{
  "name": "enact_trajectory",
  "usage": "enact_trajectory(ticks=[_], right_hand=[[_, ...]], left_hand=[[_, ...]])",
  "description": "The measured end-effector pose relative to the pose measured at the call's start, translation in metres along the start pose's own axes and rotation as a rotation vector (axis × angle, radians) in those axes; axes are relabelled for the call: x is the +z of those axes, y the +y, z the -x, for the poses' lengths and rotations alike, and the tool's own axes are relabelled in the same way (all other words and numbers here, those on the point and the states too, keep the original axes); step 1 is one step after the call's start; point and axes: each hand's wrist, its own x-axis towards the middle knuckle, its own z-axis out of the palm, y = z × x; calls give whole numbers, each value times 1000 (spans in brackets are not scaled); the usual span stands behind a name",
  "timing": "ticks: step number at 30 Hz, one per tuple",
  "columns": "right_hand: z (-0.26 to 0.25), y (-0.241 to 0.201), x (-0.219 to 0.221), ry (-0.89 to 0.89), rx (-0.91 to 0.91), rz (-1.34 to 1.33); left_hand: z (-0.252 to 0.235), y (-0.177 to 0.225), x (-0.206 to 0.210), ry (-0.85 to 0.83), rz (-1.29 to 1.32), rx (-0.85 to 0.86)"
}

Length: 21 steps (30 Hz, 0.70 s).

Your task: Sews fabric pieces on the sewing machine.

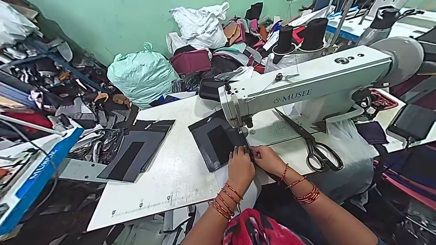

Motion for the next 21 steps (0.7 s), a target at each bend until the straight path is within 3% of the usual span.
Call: enact_trajectory(ticks=[9,14,21], right_hand=[[-1,11,-1,-24,-34,-180],[1,9,-4,-43,-41,-113],[5,6,-1,-7,-28,-22]], left_hand=[[2,-9,-1,56,52,23],[2,-15,-1,-1,-12,80],[2,-25,7,64,8,147]])
